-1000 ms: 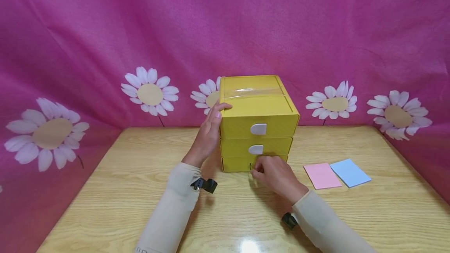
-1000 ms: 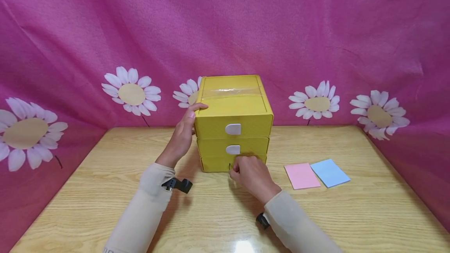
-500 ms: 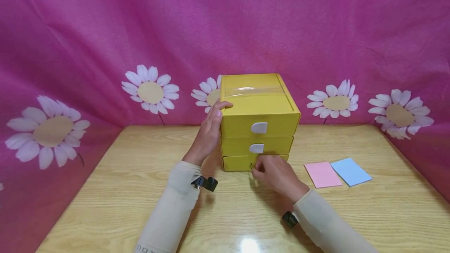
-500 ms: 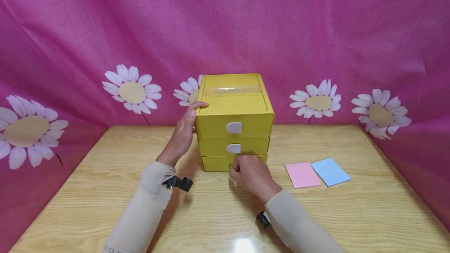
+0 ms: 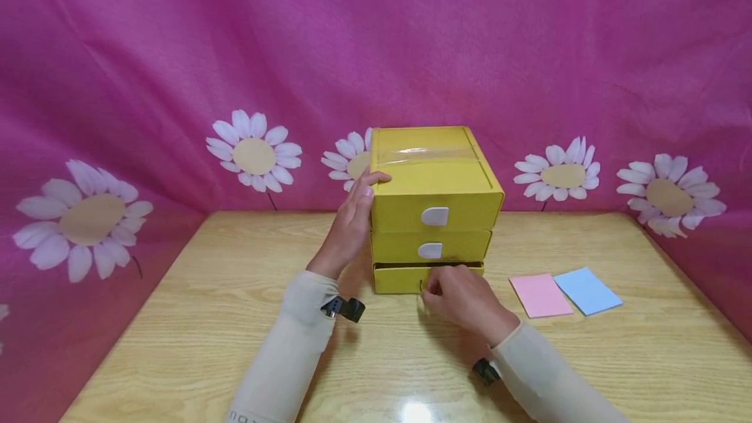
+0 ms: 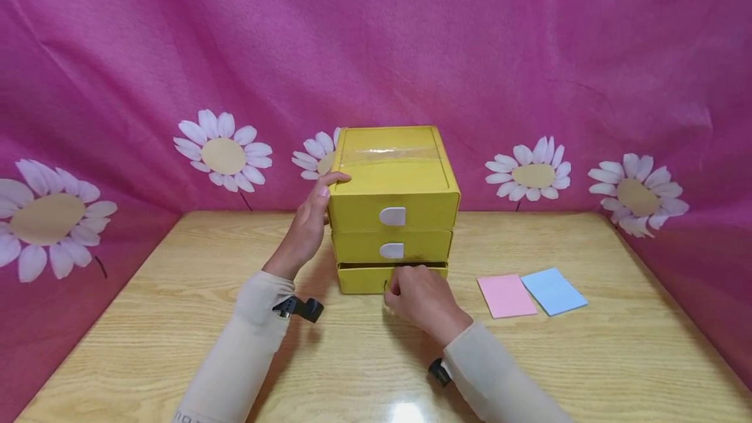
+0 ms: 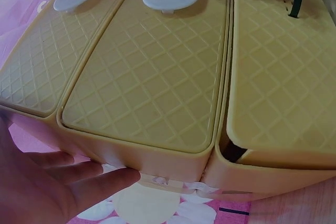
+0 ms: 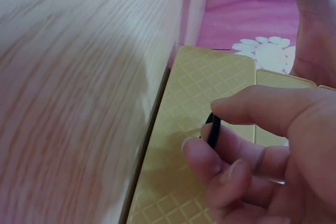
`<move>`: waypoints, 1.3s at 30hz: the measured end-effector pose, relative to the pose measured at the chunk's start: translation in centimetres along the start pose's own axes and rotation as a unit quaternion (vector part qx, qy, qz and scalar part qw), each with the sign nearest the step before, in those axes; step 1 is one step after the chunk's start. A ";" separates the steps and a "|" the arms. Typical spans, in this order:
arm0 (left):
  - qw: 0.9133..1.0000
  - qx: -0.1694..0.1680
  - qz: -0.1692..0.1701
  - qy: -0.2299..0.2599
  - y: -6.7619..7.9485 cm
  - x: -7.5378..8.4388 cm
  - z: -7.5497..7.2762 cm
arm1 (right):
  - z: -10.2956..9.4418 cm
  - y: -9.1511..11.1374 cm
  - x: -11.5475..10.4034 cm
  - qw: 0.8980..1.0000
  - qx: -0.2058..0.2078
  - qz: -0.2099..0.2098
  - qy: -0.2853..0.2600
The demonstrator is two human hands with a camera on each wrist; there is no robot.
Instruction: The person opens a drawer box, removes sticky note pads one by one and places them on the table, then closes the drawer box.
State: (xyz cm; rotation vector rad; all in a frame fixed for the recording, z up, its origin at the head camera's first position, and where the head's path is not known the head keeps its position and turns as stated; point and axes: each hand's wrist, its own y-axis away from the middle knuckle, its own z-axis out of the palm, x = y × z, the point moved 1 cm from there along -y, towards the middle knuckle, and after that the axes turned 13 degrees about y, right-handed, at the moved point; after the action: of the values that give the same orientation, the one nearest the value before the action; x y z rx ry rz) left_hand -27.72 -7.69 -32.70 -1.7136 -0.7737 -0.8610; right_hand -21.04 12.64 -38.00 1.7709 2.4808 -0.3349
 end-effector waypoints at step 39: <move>1.000 0.000 0.007 -0.007 0.1 0.2 0.0 | -1.8 2.1 -1.9 0.995 -0.049 -0.061 0.054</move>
State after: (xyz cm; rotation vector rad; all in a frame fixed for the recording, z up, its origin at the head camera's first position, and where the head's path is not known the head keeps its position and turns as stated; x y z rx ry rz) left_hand -27.56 -7.70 -32.55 -1.7247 -0.7693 -0.8404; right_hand -18.33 11.93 -36.21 1.6459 2.6377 -0.1241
